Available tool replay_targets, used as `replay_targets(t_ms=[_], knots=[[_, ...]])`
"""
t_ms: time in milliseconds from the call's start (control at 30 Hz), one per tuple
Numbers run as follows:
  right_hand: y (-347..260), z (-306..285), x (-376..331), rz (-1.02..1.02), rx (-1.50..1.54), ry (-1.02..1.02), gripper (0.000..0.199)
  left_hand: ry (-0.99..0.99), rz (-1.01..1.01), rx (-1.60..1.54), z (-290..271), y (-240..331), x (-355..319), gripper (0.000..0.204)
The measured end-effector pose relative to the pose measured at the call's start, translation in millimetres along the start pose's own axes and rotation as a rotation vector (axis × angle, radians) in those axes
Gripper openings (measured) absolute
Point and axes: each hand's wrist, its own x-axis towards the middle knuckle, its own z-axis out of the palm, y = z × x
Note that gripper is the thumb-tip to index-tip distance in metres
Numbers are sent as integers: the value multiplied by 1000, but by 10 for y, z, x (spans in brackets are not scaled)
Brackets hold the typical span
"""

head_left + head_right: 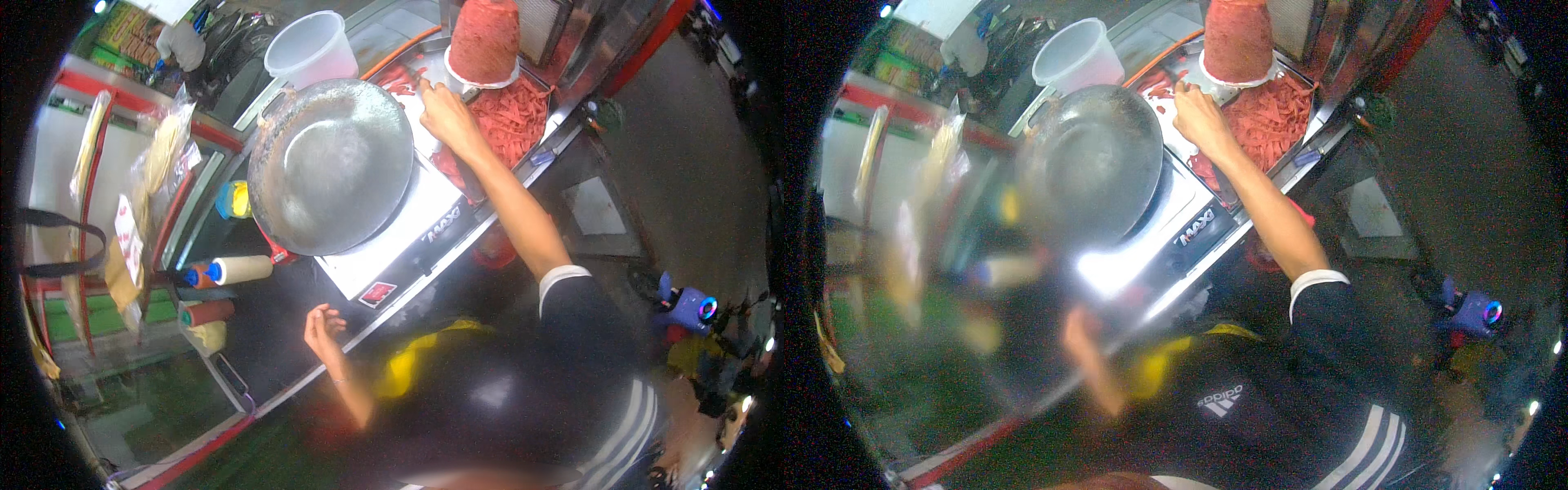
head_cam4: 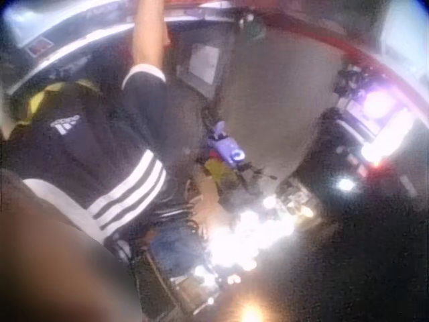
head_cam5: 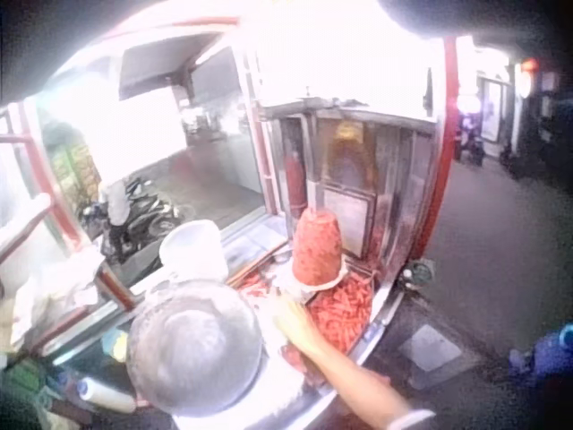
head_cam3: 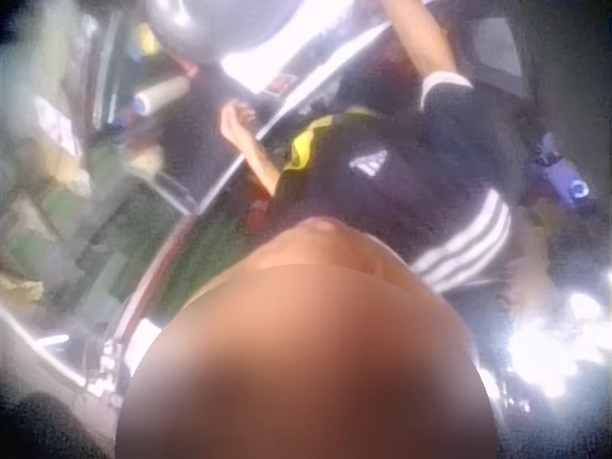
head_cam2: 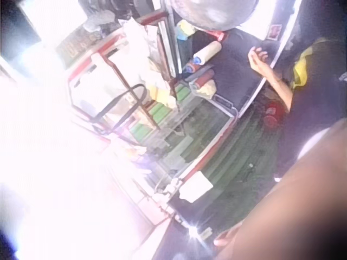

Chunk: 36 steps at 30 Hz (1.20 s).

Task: The person assembles two wraps at a street food stall. They place cooked flatbreads on paper, add shredded vegetables and sauces, fold the paper, and hand the finished wraps to a customer. The person then wipes the counter with a cloth.

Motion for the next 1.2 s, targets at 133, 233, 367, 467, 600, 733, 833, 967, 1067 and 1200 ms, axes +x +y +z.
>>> replay_targets(t_ms=[133, 233, 367, 467, 600, 733, 833, 967, 1067, 1200], knots=[[69, -36, -6, 30, 106, 82, 50, 10, -19, 19, 23, 74, 50, 35], [67, -102, 7, 106, 119, 84, 46, -5, -9, -6, 120, 175, 128, 33], [12, -205, -142, 62, 272, 27, 42, 96, 141, 36, 130, 195, 257, 30], [-34, -272, -321, 307, 274, 151, 38, 337, 472, 513, -178, -1, 424, 30], [-25, -289, -346, 152, 502, 101, 36, 614, 365, 809, -997, -532, 821, 33], [37, -247, -325, 239, 588, 188, 28, 703, 440, 779, -1553, -1120, 1052, 35], [60, -265, -300, 272, 561, 98, 30, 708, 385, 1067, -1473, -1393, 942, 36], [59, -415, -348, 151, 515, 26, 44, 702, 299, 990, -1077, -1194, 799, 36], [12, -508, -687, 145, 528, -13, 56, 694, 207, 676, -824, -957, 657, 36], [-63, -484, -1119, 1, 288, 79, 49, 807, 290, 616, -650, -816, 565, 29]])
